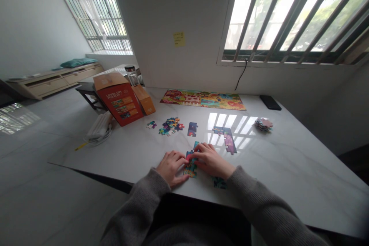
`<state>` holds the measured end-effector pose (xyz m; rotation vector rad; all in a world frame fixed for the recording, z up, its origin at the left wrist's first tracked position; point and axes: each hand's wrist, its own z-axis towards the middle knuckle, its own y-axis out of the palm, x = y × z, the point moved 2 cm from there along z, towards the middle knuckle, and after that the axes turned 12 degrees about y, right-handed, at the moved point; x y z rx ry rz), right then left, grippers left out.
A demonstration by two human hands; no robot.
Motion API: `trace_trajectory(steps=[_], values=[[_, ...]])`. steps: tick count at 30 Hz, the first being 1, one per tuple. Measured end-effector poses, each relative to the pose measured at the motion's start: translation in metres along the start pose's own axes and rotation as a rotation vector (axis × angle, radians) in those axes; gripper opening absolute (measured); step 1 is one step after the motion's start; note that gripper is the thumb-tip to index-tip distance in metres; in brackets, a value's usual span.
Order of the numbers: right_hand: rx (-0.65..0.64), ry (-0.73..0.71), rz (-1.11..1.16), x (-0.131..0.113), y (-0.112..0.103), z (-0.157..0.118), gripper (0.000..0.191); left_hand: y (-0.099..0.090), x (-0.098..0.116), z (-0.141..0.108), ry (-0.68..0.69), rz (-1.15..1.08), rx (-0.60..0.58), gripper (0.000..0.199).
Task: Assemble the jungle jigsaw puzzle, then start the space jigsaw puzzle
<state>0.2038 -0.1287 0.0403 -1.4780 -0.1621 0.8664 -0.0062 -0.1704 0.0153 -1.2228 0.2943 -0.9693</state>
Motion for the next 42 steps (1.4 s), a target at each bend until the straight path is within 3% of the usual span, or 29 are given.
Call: trace_trajectory(steps=[4,11,20,25,28,30,34,42], values=[[-0.001,0.033,-0.008,0.000,0.000,-0.001,0.036,0.000,-0.001,0.000,-0.020,-0.023,0.006,0.042],[0.000,0.120,-0.008,0.010,0.007,0.003,0.054,-0.002,0.000,0.001,-0.008,-0.013,-0.009,0.028],[0.057,0.113,-0.002,0.015,0.000,0.002,0.040,-0.002,0.000,-0.001,0.003,-0.053,0.015,0.023],[0.155,0.132,0.030,0.032,-0.007,0.004,0.025,-0.007,-0.020,0.006,-0.037,-0.138,0.098,0.017],[0.170,0.166,0.002,0.043,-0.007,0.006,0.024,-0.010,-0.040,0.022,0.010,-0.140,0.041,0.016],[0.156,0.172,-0.016,0.046,-0.005,0.006,0.023,-0.009,-0.050,0.035,0.070,-0.137,-0.020,0.026],[0.143,0.198,-0.067,0.046,-0.003,0.007,0.018,-0.003,-0.057,0.056,0.148,-0.126,-0.136,0.036],[0.156,0.276,-0.128,0.054,-0.002,0.007,0.017,0.004,-0.056,0.059,0.100,-0.113,-0.055,0.021]])
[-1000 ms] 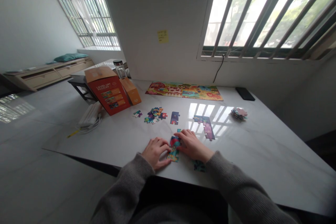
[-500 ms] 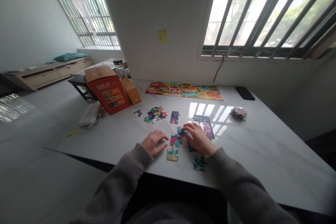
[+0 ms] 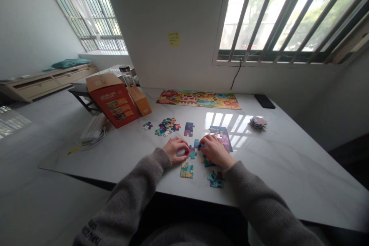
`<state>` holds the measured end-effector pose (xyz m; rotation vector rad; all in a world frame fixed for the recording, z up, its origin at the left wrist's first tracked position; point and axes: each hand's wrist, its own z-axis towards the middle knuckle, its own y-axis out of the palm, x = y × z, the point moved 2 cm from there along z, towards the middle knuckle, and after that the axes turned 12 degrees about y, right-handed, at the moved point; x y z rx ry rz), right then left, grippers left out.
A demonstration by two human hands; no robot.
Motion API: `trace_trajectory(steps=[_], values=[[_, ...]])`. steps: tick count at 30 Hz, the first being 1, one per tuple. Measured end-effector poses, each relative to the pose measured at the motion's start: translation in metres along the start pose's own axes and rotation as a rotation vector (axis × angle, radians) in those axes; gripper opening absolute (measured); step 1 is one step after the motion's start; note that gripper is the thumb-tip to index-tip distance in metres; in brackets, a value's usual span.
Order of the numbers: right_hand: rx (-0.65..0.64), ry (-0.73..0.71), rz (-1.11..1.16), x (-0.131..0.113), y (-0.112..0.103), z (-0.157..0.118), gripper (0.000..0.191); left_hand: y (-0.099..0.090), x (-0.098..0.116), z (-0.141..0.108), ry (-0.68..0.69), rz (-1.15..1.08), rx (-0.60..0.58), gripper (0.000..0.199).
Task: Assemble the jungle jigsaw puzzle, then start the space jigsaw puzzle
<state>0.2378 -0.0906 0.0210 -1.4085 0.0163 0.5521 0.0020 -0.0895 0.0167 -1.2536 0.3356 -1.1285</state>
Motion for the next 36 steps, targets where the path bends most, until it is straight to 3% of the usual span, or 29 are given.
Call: trace_trajectory(steps=[20,26,36], values=[[-0.022,0.057,0.012,0.006,0.003,-0.003,0.041,0.006,-0.015,-0.008,0.016,0.002,0.111,0.010],[-0.029,0.067,-0.011,0.006,0.004,-0.003,0.042,0.000,-0.017,-0.006,0.014,0.083,0.160,0.005],[-0.028,0.058,0.000,0.004,0.001,-0.004,0.041,-0.002,-0.014,0.003,0.044,0.084,0.143,0.008]])
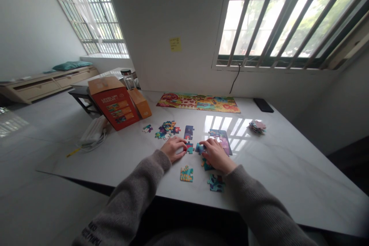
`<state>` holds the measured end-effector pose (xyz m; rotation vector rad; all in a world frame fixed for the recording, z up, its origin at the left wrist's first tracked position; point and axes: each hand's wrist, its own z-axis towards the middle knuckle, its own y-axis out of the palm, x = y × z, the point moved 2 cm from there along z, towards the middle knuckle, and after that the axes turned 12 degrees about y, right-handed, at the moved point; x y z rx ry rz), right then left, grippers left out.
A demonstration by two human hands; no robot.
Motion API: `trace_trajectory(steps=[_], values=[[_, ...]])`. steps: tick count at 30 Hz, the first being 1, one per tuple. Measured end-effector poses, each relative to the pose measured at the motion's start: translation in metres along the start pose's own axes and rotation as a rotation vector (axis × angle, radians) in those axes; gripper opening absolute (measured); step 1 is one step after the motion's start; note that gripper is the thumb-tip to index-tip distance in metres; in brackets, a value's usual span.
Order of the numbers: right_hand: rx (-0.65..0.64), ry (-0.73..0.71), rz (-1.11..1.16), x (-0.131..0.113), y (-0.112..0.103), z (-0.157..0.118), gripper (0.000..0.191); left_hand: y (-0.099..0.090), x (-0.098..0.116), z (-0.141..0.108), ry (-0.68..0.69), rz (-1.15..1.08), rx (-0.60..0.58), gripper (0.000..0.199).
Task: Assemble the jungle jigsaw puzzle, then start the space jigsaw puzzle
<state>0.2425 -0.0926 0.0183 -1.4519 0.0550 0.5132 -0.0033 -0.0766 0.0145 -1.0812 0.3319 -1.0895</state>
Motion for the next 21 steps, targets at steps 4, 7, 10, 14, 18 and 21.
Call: trace_trajectory(steps=[4,7,10,14,18,21], values=[[0.035,0.010,0.056,0.009,0.001,0.003,0.050,0.006,0.002,-0.001,-0.004,-0.027,0.004,0.008],[0.053,0.006,0.178,0.014,0.003,0.004,0.057,0.009,0.002,-0.001,-0.022,-0.036,-0.006,0.008],[0.050,0.000,0.306,0.014,0.006,0.004,0.053,0.009,0.003,0.000,-0.036,-0.037,-0.019,0.008],[0.090,-0.030,0.370,0.014,0.007,0.005,0.041,0.007,0.004,0.000,-0.042,-0.037,-0.032,0.008],[0.098,-0.044,0.316,0.015,0.007,0.006,0.037,0.005,0.006,-0.005,-0.056,-0.043,-0.059,0.008],[0.116,-0.016,0.217,0.014,0.007,0.006,0.035,0.002,0.010,-0.013,-0.069,-0.057,-0.057,0.008]])
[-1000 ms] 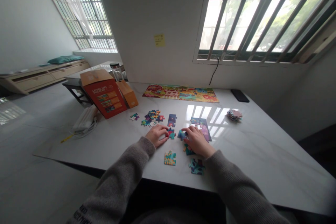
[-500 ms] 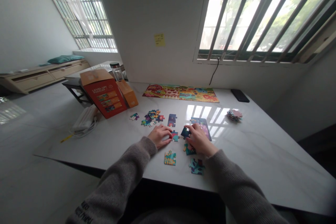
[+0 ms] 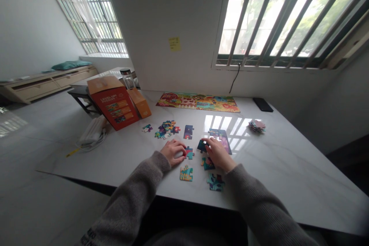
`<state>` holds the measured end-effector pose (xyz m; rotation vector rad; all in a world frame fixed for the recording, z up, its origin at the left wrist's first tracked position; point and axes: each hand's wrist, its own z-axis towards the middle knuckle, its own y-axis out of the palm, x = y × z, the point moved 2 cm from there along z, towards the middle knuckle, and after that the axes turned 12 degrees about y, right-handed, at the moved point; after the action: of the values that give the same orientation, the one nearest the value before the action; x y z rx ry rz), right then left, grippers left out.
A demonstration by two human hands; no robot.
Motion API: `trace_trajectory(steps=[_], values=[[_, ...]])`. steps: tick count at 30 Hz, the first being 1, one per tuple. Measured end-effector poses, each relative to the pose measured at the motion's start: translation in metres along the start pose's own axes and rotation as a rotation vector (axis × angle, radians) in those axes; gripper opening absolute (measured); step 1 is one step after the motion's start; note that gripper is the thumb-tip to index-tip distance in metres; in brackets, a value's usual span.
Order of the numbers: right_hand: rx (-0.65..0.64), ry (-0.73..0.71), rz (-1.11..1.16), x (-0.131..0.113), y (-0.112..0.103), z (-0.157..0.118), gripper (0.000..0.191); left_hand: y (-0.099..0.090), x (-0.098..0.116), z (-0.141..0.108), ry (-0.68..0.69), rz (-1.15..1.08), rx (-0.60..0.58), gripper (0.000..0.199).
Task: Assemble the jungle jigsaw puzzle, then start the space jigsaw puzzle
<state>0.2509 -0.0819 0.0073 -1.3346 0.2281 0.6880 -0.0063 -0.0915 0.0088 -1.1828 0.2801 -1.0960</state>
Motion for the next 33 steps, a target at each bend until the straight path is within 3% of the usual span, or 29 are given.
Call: trace_trajectory(steps=[8,15,20,27,33], values=[[-0.010,-0.048,-0.120,-0.008,0.004,-0.003,0.039,-0.003,0.006,-0.013,0.000,-0.039,0.016,0.009],[0.045,-0.027,-0.078,-0.006,-0.009,-0.001,0.032,-0.004,0.001,-0.015,-0.007,-0.048,0.193,0.014],[-0.045,0.025,-0.199,-0.014,-0.004,-0.004,0.034,-0.003,0.001,-0.013,-0.038,0.017,0.112,0.012],[-0.124,0.052,-0.191,-0.020,-0.004,-0.007,0.025,-0.006,0.004,-0.012,-0.029,0.016,0.109,0.013],[-0.095,0.042,-0.202,-0.019,0.000,-0.009,0.056,-0.004,0.003,-0.011,-0.036,0.001,0.137,0.013]])
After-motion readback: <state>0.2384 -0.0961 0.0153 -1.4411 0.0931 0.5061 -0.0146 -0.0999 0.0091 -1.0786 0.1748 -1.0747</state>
